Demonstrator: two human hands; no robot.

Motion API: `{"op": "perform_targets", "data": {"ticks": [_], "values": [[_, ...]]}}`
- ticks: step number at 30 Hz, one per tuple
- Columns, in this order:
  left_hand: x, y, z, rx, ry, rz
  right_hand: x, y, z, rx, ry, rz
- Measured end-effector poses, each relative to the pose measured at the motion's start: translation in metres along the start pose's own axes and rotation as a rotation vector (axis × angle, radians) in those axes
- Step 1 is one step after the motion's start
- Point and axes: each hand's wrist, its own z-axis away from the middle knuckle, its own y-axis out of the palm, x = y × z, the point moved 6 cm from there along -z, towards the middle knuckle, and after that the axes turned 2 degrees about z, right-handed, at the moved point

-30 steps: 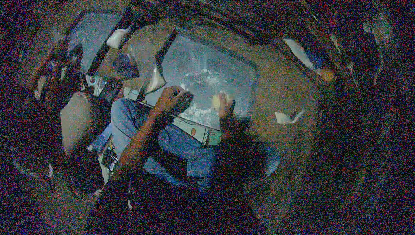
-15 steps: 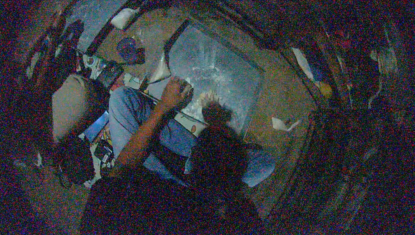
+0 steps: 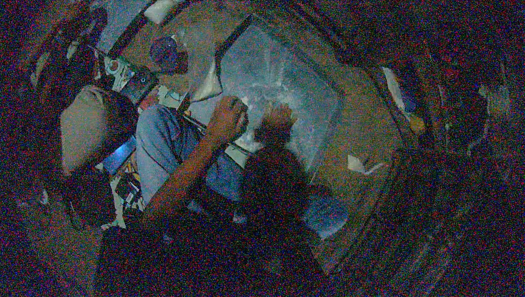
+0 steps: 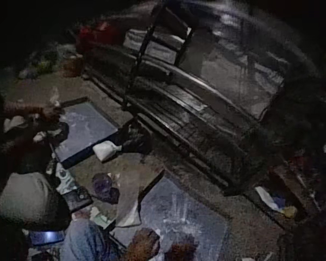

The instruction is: The person kneads and shapes dough on a metal tray on the floor by hand, adding flour and using a cup to pour liquid.

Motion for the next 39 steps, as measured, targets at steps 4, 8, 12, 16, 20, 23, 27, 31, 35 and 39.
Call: {"op": "perform_targets", "data": {"ticks": [4, 8, 12, 16, 20, 23, 27, 31, 35, 39], "values": [[-0.003, 0.004, 0.000, 0.022, 0.075, -0.073, -0.001, 0.003, -0.040, 0.206, 0.071, -0.002], [-0.005, 0.001, 0.001, 0.056, 0.087, -0.065, 0.012, -0.014, -0.063, 0.305, 0.060, 0.002], [-0.009, 0.002, 0.000, 0.070, 0.095, -0.058, 0.011, -0.018, -0.077, 0.076, -0.075, -0.007], [-0.006, 0.001, 0.000, 0.015, 0.072, -0.052, 0.009, -0.007, -0.068, -0.233, -0.242, 0.024], [-0.001, -0.001, 0.001, -0.009, 0.037, -0.065, 0.012, -0.002, -0.033, -0.185, -0.204, 0.050], [-0.010, 0.005, -0.004, 0.062, 0.037, -0.028, -0.019, -0.003, 0.010, -0.067, -0.152, 0.051], [0.001, -0.004, -0.002, -0.069, 0.073, -0.058, -0.024, -0.009, 0.057, 0.253, -0.152, -0.043], [0.014, 0.001, 0.000, -0.032, -0.018, -0.010, -0.038, -0.017, 0.075, 0.384, -0.202, -0.204], [0.002, -0.004, -0.003, -0.005, -0.062, 0.095, -0.067, -0.029, 0.097, 0.450, -0.239, -0.324], [0.007, -0.005, -0.001, -0.078, -0.077, 0.007, -0.068, -0.032, 0.108, 0.493, -0.318, -0.423]]}}
